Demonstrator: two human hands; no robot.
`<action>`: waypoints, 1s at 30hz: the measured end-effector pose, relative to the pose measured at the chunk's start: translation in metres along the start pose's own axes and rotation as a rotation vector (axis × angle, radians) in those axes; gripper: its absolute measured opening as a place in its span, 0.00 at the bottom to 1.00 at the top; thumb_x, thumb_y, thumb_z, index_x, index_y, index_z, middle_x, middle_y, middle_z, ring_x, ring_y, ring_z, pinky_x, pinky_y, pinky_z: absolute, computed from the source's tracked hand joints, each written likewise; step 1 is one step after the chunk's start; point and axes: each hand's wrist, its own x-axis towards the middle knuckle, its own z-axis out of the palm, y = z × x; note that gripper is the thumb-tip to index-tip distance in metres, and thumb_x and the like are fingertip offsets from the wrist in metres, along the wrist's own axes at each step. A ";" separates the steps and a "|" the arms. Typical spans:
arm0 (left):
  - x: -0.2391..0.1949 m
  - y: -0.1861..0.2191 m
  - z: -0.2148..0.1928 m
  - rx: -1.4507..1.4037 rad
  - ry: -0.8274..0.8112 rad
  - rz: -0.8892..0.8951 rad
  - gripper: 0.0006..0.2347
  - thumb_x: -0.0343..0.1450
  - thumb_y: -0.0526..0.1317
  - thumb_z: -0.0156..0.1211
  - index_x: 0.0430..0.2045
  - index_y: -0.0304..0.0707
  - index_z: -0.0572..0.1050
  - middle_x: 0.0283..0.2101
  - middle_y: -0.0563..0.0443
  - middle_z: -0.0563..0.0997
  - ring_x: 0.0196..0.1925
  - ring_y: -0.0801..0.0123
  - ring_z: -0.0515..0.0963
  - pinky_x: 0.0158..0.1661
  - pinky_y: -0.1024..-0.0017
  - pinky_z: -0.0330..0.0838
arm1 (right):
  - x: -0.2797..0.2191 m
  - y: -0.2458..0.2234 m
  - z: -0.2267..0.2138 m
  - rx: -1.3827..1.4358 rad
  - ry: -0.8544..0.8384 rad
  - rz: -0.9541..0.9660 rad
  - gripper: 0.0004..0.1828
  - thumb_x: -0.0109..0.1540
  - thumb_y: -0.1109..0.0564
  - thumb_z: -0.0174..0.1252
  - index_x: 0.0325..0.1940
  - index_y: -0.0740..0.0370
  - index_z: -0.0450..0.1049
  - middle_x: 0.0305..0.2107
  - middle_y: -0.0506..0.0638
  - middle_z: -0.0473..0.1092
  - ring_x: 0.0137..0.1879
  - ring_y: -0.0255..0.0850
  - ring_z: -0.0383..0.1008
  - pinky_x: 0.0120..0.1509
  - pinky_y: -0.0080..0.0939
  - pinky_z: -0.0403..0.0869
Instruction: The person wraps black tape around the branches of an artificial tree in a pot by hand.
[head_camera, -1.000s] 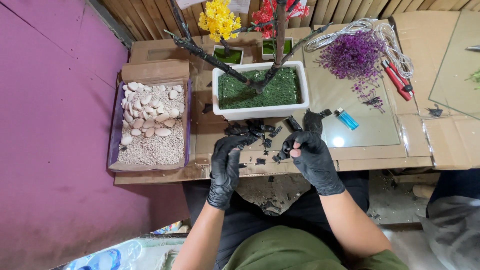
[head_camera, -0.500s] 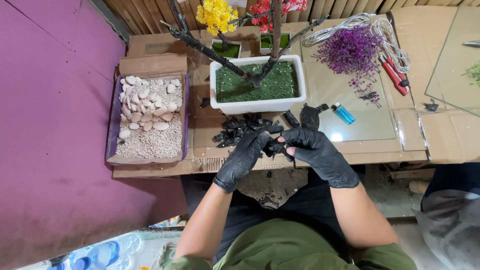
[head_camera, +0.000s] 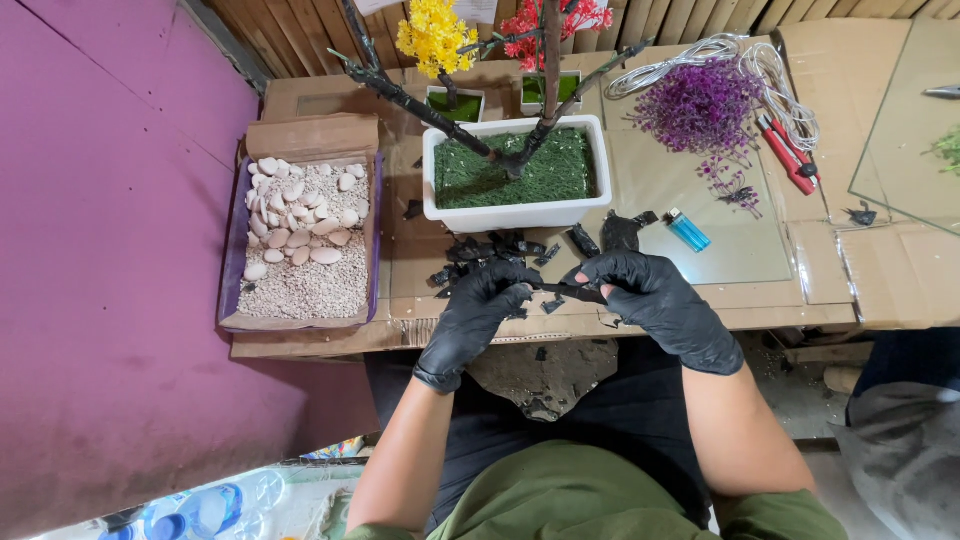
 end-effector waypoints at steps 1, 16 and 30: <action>-0.003 0.002 0.001 0.000 0.001 0.001 0.06 0.74 0.36 0.64 0.43 0.42 0.84 0.37 0.47 0.86 0.41 0.73 0.79 0.50 0.69 0.78 | -0.001 -0.001 0.000 0.000 -0.001 -0.001 0.15 0.62 0.69 0.56 0.51 0.67 0.79 0.31 0.60 0.77 0.39 0.41 0.73 0.45 0.45 0.75; -0.010 0.013 0.018 -0.142 0.209 0.524 0.04 0.72 0.31 0.66 0.38 0.35 0.84 0.36 0.44 0.86 0.45 0.67 0.82 0.55 0.64 0.74 | -0.003 0.008 0.012 0.291 -0.165 0.174 0.23 0.56 0.70 0.55 0.56 0.71 0.76 0.39 0.64 0.80 0.31 0.39 0.72 0.30 0.36 0.69; -0.012 0.032 0.011 0.189 0.196 0.818 0.06 0.70 0.25 0.65 0.36 0.32 0.85 0.38 0.39 0.85 0.41 0.47 0.83 0.49 0.58 0.78 | 0.032 0.017 0.034 0.223 -0.196 0.081 0.06 0.59 0.60 0.68 0.37 0.66 0.82 0.31 0.58 0.80 0.41 0.43 0.81 0.50 0.42 0.78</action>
